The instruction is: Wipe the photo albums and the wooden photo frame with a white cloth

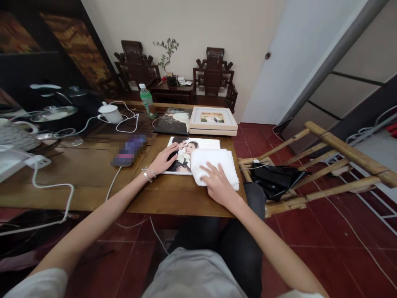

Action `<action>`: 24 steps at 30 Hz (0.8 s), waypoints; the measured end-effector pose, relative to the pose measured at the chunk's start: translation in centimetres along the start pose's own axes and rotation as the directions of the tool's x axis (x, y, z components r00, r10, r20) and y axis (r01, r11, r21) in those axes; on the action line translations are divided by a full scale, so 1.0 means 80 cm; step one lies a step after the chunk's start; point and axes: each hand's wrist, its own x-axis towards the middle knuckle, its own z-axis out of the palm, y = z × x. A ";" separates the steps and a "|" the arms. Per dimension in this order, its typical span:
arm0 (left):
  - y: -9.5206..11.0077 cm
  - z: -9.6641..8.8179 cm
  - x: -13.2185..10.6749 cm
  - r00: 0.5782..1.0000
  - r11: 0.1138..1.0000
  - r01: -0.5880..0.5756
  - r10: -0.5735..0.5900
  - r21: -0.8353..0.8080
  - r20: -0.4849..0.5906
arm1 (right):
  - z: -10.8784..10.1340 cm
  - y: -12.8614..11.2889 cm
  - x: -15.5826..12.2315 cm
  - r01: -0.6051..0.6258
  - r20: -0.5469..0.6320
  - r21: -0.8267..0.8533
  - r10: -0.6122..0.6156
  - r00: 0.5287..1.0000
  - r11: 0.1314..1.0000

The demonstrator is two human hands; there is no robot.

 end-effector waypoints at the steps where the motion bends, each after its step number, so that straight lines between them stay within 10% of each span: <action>1: 0.000 0.000 0.000 1.000 1.000 0.000 0.000 0.000 -0.002 | 0.000 -0.003 -0.002 0.008 0.005 -0.001 -0.008 1.000 1.000; 12: -0.007 -0.003 0.005 1.000 1.000 -0.025 0.025 0.008 0.006 | -0.011 0.064 0.119 -0.177 -0.004 -0.044 0.177 0.984 0.983; 24: -0.004 -0.003 0.004 0.999 0.999 -0.037 0.037 0.025 -0.005 | -0.008 0.008 0.038 -0.090 0.052 -0.020 0.091 0.994 0.996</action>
